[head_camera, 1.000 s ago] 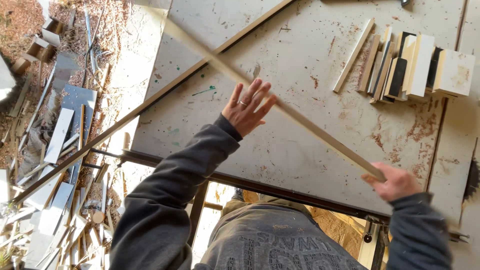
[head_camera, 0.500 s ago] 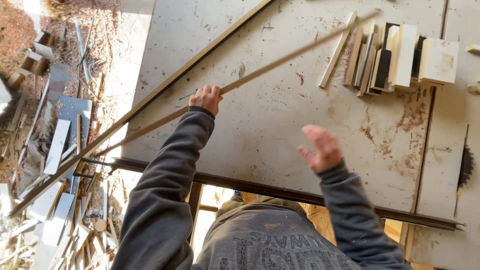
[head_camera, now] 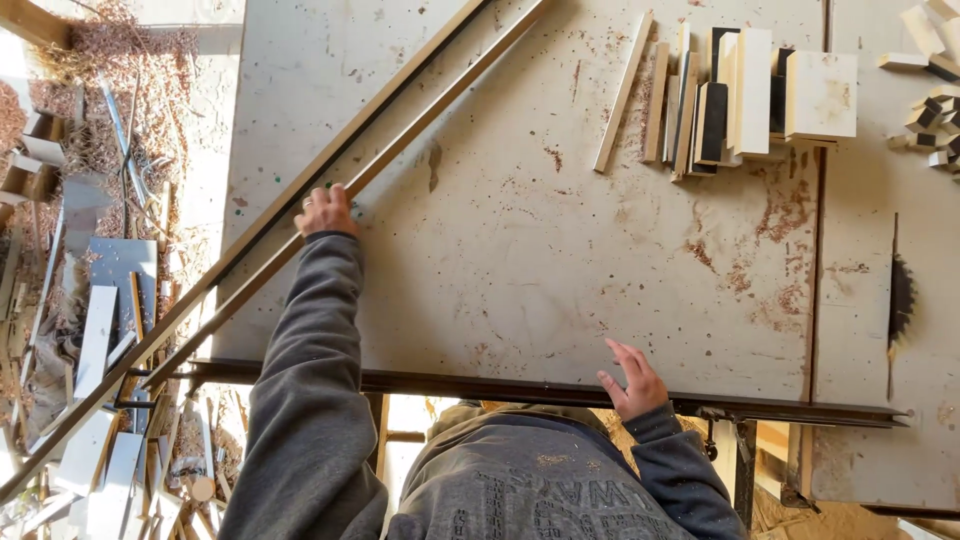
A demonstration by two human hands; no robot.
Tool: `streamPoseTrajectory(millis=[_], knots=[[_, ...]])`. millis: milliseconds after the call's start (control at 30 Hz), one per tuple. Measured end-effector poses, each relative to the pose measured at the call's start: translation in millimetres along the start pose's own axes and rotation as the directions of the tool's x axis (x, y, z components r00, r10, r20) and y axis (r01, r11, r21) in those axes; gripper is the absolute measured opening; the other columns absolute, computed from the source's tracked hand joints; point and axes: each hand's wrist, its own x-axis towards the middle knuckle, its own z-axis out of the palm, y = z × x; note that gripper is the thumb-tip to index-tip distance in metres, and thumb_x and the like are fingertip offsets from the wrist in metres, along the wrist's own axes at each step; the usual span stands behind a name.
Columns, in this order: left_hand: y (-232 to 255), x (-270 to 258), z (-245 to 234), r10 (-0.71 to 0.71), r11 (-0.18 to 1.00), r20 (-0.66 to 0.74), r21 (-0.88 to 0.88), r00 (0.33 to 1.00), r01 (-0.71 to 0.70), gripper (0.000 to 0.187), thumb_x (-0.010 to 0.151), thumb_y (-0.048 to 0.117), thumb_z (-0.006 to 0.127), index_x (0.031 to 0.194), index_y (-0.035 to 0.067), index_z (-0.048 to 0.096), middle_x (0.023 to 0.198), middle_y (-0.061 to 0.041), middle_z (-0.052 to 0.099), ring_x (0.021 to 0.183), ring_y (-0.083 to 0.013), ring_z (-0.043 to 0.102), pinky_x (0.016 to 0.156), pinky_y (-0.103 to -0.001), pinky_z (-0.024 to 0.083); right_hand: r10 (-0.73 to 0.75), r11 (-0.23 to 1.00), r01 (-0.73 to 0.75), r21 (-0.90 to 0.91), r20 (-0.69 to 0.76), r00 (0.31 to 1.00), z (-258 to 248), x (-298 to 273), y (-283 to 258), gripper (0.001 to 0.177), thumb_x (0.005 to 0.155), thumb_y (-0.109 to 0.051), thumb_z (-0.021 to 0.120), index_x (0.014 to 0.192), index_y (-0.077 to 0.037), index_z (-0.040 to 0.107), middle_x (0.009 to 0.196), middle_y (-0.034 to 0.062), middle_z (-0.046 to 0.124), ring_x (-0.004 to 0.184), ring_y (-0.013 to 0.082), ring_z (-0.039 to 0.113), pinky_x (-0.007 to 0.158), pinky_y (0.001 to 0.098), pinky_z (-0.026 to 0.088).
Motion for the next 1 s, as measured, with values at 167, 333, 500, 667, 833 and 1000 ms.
streamPoseTrajectory(millis=[167,333,500,667,833,1000], knots=[[-56,3,4,0.016,0.986,0.020,0.164,1.000,-0.019,0.026,0.092,0.009,0.067,0.116,0.017,0.062,0.101,-0.009,0.063,0.090,-0.0294,0.066,0.067,-0.047,0.052,0.058,0.998,-0.058,-0.018,-0.037,0.998,-1,3,20,0.054,0.089,-0.032,0.068,0.139,-0.017,0.057,0.130,0.0077,0.064,0.100,0.0205,0.072,0.079,0.0378,0.058],[-71,-1,-15,0.012,0.988,0.000,0.156,1.000,-0.012,0.024,0.094,0.009,0.067,0.115,0.017,0.062,0.101,-0.008,0.063,0.092,-0.0291,0.067,0.070,-0.047,0.053,0.058,0.998,-0.058,-0.021,-0.013,0.998,0,9,26,0.054,0.091,-0.034,0.067,0.140,-0.018,0.056,0.129,0.0082,0.064,0.101,0.0205,0.072,0.079,0.0386,0.059],[-46,17,-5,0.022,0.990,-0.026,0.141,0.999,-0.018,0.029,0.092,0.007,0.066,0.118,0.018,0.062,0.101,-0.009,0.064,0.092,-0.0296,0.067,0.071,-0.047,0.054,0.050,0.999,-0.050,-0.001,0.014,0.999,2,15,24,0.055,0.090,-0.033,0.068,0.141,-0.018,0.056,0.130,0.0087,0.064,0.101,0.0207,0.072,0.080,0.0391,0.058],[6,42,0,-0.020,0.999,0.019,0.031,1.000,0.019,0.025,0.092,0.017,0.071,0.116,0.017,0.062,0.105,-0.010,0.064,0.100,-0.0319,0.066,0.071,-0.049,0.053,0.070,0.997,-0.070,0.023,0.014,0.997,-9,16,21,0.053,0.089,-0.029,0.069,0.139,-0.018,0.057,0.130,0.0080,0.063,0.099,0.0198,0.072,0.080,0.0383,0.058],[28,76,29,-0.003,0.995,0.098,-0.102,0.995,0.013,0.036,0.088,0.023,0.077,0.120,0.016,0.062,0.110,-0.011,0.063,0.106,-0.0330,0.063,0.076,-0.050,0.052,0.103,0.995,-0.103,0.012,0.005,0.995,-12,4,36,0.054,0.089,-0.028,0.069,0.140,-0.017,0.057,0.130,0.0084,0.063,0.098,0.0198,0.072,0.080,0.0380,0.058],[40,104,35,0.006,0.988,0.156,-0.153,0.988,0.018,0.029,0.085,0.024,0.081,0.110,0.017,0.067,0.115,-0.010,0.062,0.112,-0.0340,0.060,0.085,-0.049,0.052,0.114,0.993,-0.114,-0.005,0.013,0.993,-16,-2,44,0.054,0.089,-0.029,0.069,0.140,-0.016,0.057,0.130,0.0082,0.063,0.098,0.0194,0.072,0.081,0.0380,0.058]])
